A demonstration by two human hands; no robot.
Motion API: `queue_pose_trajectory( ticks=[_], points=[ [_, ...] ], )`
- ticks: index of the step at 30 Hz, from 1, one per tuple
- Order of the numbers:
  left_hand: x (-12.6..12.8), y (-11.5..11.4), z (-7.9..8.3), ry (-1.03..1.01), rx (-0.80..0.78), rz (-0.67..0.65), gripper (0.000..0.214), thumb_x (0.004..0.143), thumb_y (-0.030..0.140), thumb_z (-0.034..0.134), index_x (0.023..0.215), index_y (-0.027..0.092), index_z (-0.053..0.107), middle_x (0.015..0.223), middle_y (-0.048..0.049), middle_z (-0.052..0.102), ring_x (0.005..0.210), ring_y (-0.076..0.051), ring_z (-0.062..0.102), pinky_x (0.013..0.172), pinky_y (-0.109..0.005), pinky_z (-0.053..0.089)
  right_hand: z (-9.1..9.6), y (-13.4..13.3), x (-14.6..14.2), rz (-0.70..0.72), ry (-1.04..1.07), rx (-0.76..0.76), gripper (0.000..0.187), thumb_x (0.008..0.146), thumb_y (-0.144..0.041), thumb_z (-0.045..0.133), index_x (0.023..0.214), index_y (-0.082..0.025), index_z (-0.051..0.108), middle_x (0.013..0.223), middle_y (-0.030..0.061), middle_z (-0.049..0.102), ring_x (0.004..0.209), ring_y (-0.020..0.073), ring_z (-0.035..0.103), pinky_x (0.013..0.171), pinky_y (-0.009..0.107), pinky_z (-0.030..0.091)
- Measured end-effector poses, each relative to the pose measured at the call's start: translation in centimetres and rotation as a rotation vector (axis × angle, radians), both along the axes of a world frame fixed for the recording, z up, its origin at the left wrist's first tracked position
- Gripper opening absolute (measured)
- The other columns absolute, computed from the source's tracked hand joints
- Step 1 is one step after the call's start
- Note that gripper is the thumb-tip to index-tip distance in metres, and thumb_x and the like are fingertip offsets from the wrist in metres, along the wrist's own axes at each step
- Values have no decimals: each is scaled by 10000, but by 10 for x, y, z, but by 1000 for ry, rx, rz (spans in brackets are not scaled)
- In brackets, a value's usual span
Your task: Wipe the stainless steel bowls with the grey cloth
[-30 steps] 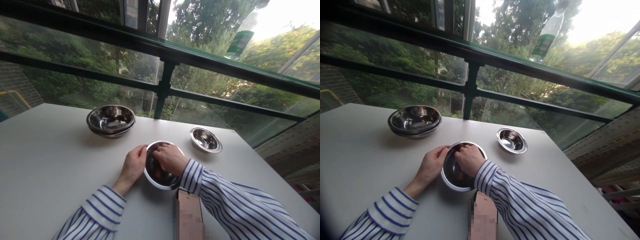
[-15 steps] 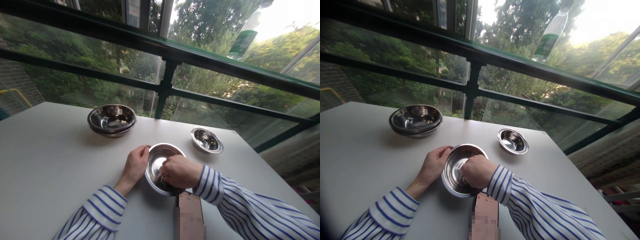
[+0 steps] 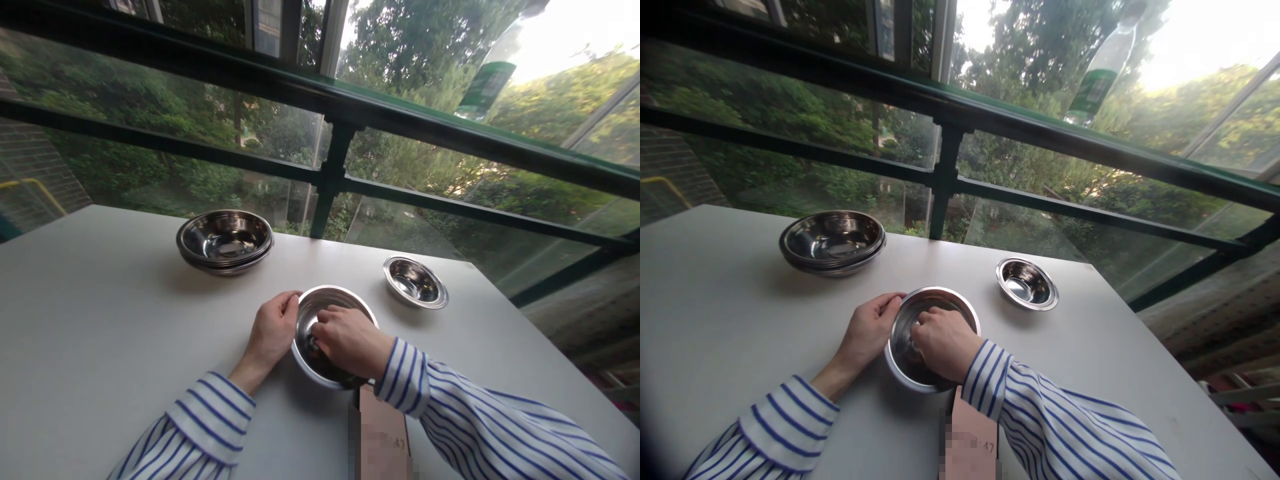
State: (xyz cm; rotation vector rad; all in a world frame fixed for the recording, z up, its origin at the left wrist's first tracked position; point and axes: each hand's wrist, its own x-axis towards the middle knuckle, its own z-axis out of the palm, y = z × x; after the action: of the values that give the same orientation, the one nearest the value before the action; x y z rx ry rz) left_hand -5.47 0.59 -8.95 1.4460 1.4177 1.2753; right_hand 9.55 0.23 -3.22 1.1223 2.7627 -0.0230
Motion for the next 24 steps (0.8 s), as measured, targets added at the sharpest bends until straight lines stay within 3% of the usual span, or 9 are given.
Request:
queue_pose_trajectory(
  ticks=[3, 9, 18, 24],
  points=[
    [0, 0, 0, 2, 0, -1, 325, 832, 328, 453, 945, 134, 688, 883, -76, 722, 778, -186, 645, 708, -268, 476, 0, -2, 1, -3, 11, -3, 164, 846, -243, 503, 848, -182, 655, 850, 49, 641, 817, 187, 577, 619, 255, 398],
    [0, -1, -1, -2, 9, -2, 316, 831, 324, 457, 953, 151, 691, 877, -63, 723, 786, -179, 642, 715, -259, 471, -9, 11, 0, -113, 10, 71, 198, 837, -139, 458, 886, -107, 647, 890, 120, 627, 839, 219, 557, 688, 299, 407],
    [3, -2, -1, -7, 13, 27, 306, 826, 322, 460, 937, 162, 696, 840, -47, 722, 759, -182, 639, 685, -264, 470, 8, -9, 2, 170, -8, -69, 138, 824, -199, 515, 805, -196, 652, 831, 22, 638, 754, 151, 546, 550, 248, 328],
    [1, -1, -1, -18, 25, 8, 294, 816, 321, 470, 889, 159, 704, 861, -55, 729, 759, -188, 650, 689, -263, 479, 2, 6, -4, 81, 13, 24, 165, 837, -203, 500, 845, -164, 661, 867, 67, 652, 816, 188, 567, 697, 302, 361]
  ],
)
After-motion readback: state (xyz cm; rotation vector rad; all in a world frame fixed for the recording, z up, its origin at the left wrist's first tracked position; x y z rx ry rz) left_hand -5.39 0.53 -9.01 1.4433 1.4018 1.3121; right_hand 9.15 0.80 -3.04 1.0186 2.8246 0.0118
